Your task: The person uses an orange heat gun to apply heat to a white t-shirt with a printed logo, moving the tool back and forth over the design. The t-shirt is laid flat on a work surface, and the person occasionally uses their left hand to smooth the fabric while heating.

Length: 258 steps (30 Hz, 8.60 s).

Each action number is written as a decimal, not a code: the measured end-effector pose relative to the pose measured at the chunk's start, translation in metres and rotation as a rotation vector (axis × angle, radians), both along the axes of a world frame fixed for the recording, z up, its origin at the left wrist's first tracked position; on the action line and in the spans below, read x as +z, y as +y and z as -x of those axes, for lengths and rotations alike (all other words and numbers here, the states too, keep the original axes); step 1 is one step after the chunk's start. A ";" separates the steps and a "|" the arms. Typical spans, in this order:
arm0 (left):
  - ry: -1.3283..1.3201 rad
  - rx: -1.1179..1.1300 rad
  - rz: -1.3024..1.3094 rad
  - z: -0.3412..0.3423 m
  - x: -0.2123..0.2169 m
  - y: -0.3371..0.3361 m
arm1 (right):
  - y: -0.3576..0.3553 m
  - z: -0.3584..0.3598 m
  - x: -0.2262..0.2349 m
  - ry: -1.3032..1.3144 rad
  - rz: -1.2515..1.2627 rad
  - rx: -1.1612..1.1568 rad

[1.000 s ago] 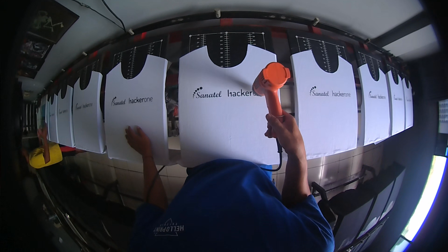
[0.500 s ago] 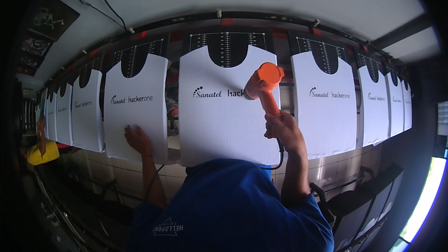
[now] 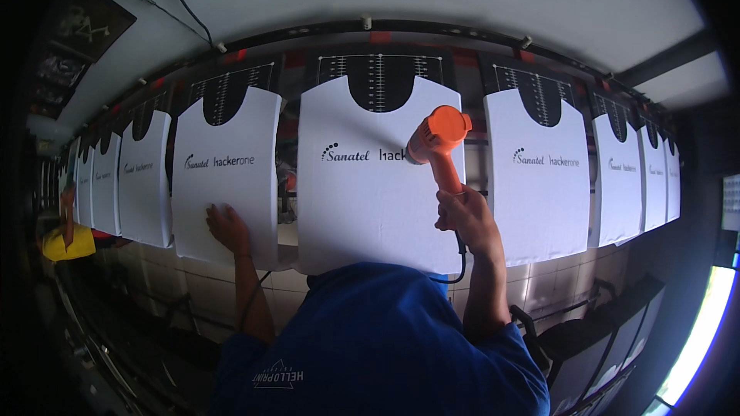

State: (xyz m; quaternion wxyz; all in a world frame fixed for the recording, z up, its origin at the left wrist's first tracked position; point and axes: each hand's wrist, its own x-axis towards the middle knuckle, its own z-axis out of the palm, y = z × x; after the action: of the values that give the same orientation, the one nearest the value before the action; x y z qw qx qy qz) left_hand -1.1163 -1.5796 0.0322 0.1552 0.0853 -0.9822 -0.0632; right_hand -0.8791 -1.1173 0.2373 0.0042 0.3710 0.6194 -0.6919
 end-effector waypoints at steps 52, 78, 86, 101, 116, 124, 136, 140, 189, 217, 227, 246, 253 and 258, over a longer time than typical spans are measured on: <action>0.012 0.014 0.008 -0.001 0.002 0.002 | -0.006 0.020 -0.001 -0.011 0.034 0.132; 0.017 0.008 -0.004 -0.003 0.007 0.004 | -0.021 0.036 0.002 -0.008 0.003 0.163; 0.019 0.007 0.021 -0.002 0.007 0.004 | -0.015 0.039 0.004 -0.007 0.064 0.217; 0.036 0.002 -0.003 -0.004 0.008 0.006 | -0.018 0.054 0.005 -0.024 -0.010 0.235; -0.081 0.009 0.029 -0.003 0.012 0.003 | -0.058 0.053 0.001 0.042 0.011 0.199; -0.062 -0.161 0.015 0.003 0.009 -0.027 | -0.074 0.068 0.006 0.016 0.015 0.080; -0.082 -0.071 0.103 0.060 -0.008 -0.130 | -0.099 0.074 0.003 0.014 -0.071 0.016; -0.095 -0.036 0.120 0.081 -0.007 -0.154 | -0.109 0.074 0.007 -0.015 -0.089 -0.017; -0.250 0.235 -0.163 0.159 0.013 -0.180 | -0.130 0.084 0.006 -0.018 -0.044 -0.059; -0.210 0.203 -0.151 0.160 0.002 -0.186 | -0.145 0.099 0.017 -0.013 0.006 0.049; -0.198 0.212 -0.141 0.161 0.001 -0.186 | -0.150 0.103 0.012 -0.041 -0.037 0.065; -0.192 0.215 -0.132 0.158 0.007 -0.181 | -0.146 0.111 0.010 -0.028 0.011 0.086; -0.179 0.215 -0.139 0.159 0.003 -0.185 | -0.143 0.115 0.009 -0.043 0.008 0.093; -0.177 0.218 -0.128 0.158 0.009 -0.177 | -0.152 0.120 0.009 -0.054 -0.044 0.065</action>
State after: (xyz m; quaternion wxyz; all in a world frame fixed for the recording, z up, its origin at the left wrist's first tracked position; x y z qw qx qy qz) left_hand -1.2740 -1.7564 0.0411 0.0682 0.2065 -0.9709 -0.1005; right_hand -0.9995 -1.2689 0.2461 0.0353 0.3694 0.6457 -0.6674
